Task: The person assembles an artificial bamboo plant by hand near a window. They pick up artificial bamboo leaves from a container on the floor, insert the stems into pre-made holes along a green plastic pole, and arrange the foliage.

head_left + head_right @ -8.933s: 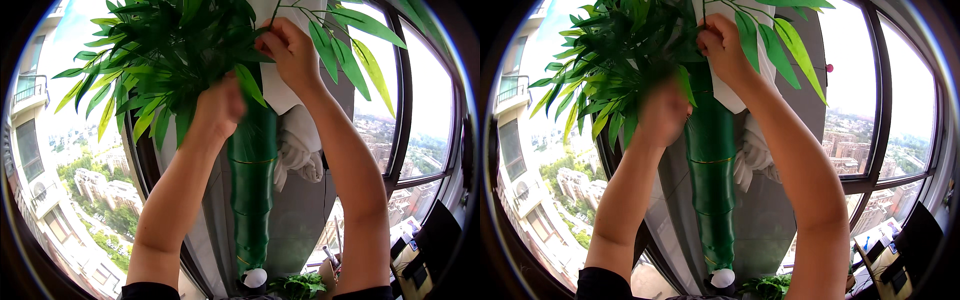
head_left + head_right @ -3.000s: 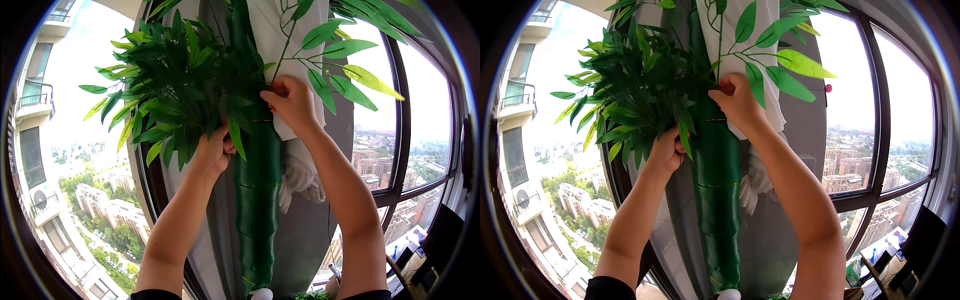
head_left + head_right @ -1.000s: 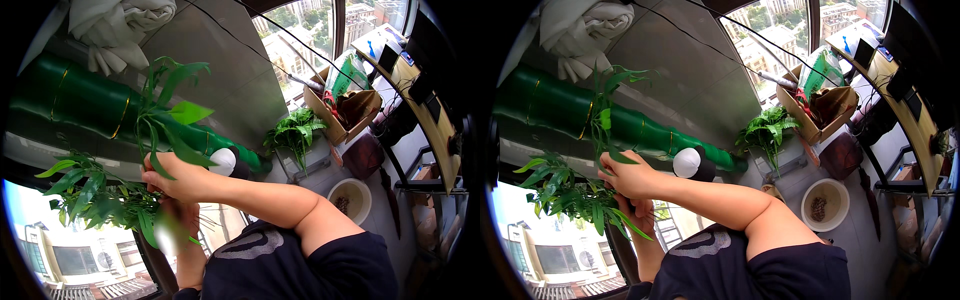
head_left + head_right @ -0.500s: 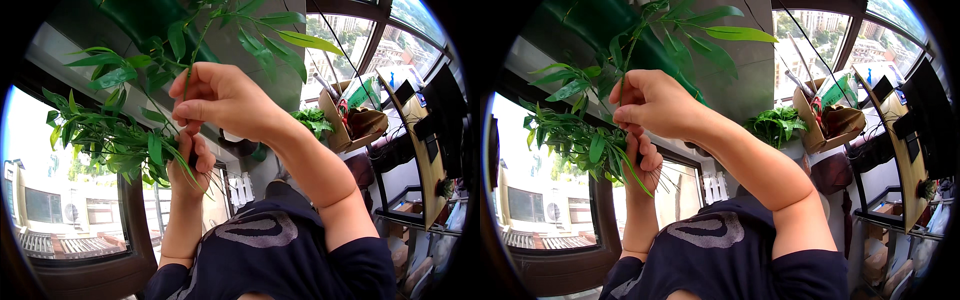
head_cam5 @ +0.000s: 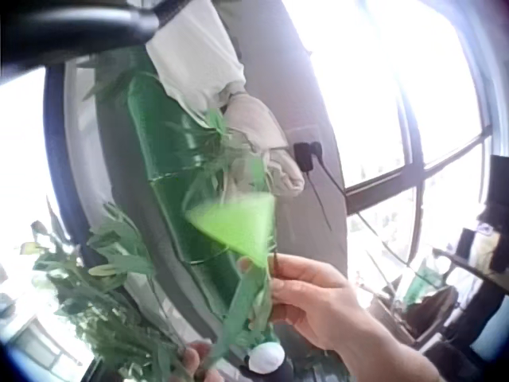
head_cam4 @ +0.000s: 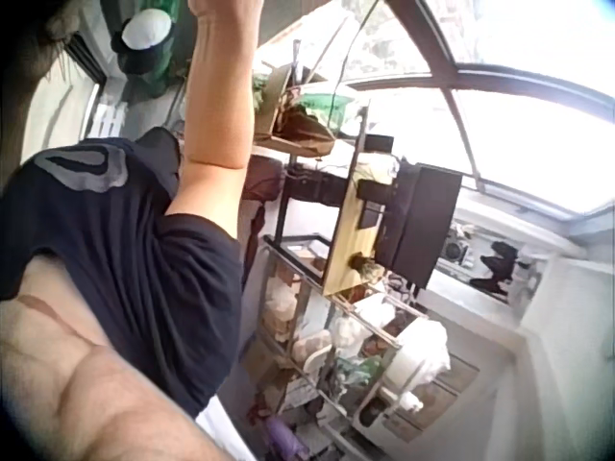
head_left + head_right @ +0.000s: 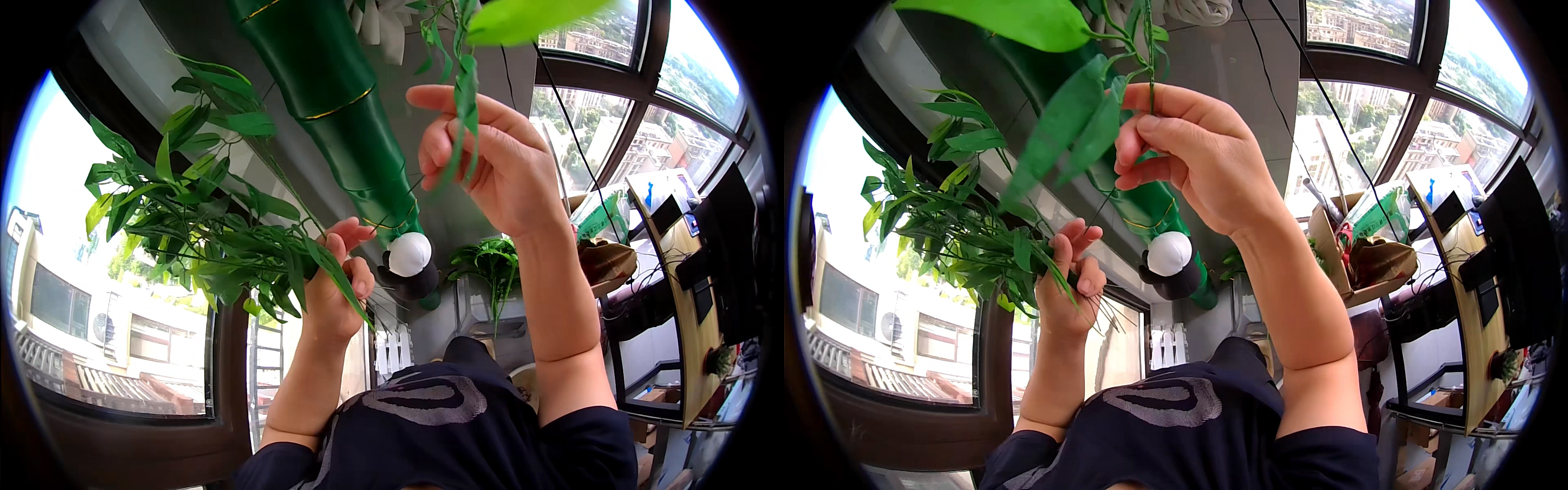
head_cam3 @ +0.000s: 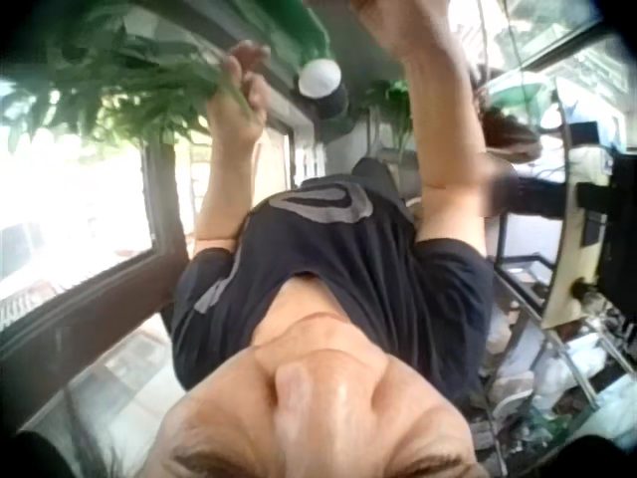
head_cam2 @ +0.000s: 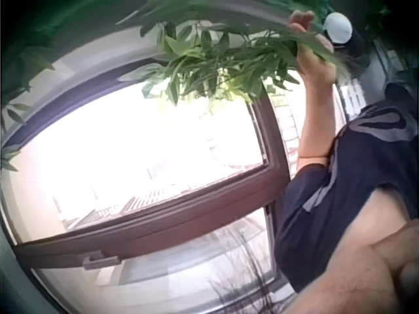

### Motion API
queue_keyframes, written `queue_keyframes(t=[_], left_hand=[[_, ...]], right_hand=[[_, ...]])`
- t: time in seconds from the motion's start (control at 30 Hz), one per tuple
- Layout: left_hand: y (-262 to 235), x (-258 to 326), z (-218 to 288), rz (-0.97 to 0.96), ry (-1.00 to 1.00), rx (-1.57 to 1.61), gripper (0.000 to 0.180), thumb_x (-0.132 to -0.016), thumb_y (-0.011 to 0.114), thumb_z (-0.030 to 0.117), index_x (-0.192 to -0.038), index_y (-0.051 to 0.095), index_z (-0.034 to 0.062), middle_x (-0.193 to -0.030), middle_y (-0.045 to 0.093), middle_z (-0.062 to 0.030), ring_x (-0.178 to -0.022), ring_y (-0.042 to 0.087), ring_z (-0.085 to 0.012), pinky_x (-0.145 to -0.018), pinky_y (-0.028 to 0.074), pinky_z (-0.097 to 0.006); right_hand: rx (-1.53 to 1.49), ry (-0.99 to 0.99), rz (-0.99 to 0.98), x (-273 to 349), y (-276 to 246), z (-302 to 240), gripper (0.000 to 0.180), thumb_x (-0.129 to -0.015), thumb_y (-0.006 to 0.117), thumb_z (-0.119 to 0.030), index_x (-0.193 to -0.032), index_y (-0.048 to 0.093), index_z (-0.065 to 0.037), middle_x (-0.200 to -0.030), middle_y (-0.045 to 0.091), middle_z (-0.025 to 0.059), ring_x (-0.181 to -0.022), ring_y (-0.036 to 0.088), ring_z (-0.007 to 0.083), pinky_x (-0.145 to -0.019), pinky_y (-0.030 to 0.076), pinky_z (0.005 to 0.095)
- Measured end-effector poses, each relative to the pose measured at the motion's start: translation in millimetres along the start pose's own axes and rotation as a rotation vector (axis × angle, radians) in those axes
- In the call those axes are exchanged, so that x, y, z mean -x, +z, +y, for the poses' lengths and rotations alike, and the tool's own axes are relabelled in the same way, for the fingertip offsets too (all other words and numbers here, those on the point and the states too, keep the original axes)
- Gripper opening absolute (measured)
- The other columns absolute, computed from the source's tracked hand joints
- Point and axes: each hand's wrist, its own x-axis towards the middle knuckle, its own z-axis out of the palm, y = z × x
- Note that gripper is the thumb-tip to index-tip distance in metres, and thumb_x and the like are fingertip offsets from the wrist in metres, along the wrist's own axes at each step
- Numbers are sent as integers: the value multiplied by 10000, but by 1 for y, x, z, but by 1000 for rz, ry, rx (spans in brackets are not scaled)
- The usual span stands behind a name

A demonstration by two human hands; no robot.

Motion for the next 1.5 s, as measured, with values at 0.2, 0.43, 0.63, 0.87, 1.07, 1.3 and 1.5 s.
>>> queue_keyframes(t=[0.2, 0.43, 0.63, 0.87, 1.07, 1.3, 1.5], left_hand=[[24, -5, 7, -47, 3, 107, 295, -883, 432, 278, -1038, 535, 49, -781, 587, -63, -409, 348, -67, -394, 274, -199], [49, -10, 8, 1, 30, 131, 175, -828, 525, 135, -963, 570, 32, -740, 583, -87, -415, 393, -99, -399, 316, -217], [80, -43, -18, 60, 50, 158, 124, -788, 542, 34, -908, 572, 49, -719, 589, -106, -411, 395, -103, -412, 312, -224], [103, -78, -44, 124, 117, 118, 142, -808, 548, 112, -949, 566, 107, -714, 592, -65, -403, 337, -80, -423, 274, -222], [125, -90, -42, 305, 165, 71, 157, -842, 499, 155, -985, 548, 112, -763, 594, -83, -395, 339, -86, -422, 280, -219], [120, -91, -6, 480, 426, 51, 125, -848, 495, 154, -946, 560, 111, -660, 544, -33, -381, 336, -75, -392, 268, -212], [103, -76, 18, 482, 634, 30, 130, -853, 486, 155, -951, 553, 102, -653, 545, -34, -374, 339, -79, -394, 266, -226]], right_hand=[[46, 34, 26, -5, 8, 23, 291, -874, 370, -100, -1120, 434, 41, -718, 514, 55, -673, 522, 122, -624, 462, 241], [-226, 13, 15, -18, -11, 48, 256, -881, 373, -82, -1100, 455, 22, -760, 521, 63, -689, 504, 111, -599, 450, 234], [-133, 28, -4, -30, -45, 36, 215, -855, 465, -85, -1029, 532, 22, -818, 573, 70, -703, 535, 118, -607, 450, 232], [-98, 82, -103, -51, -90, 16, 149, -836, 495, -77, -900, 563, 39, -831, 568, 69, -677, 522, 100, -593, 437, 213], [-163, -50, -183, -84, -120, -25, 121, -845, 497, -89, -824, 514, 29, -766, 539, 69, -577, 503, 93, -539, 418, 206], [-295, -374, -188, -110, -117, -82, 120, -872, 450, -116, -852, 439, 2, -768, 528, 101, -563, 529, 132, -511, 452, 223], [-258, -701, -60, -177, -105, -136, 147, -891, 415, -147, -894, 461, -7, -790, 521, 78, -583, 538, 121, -522, 474, 237]])
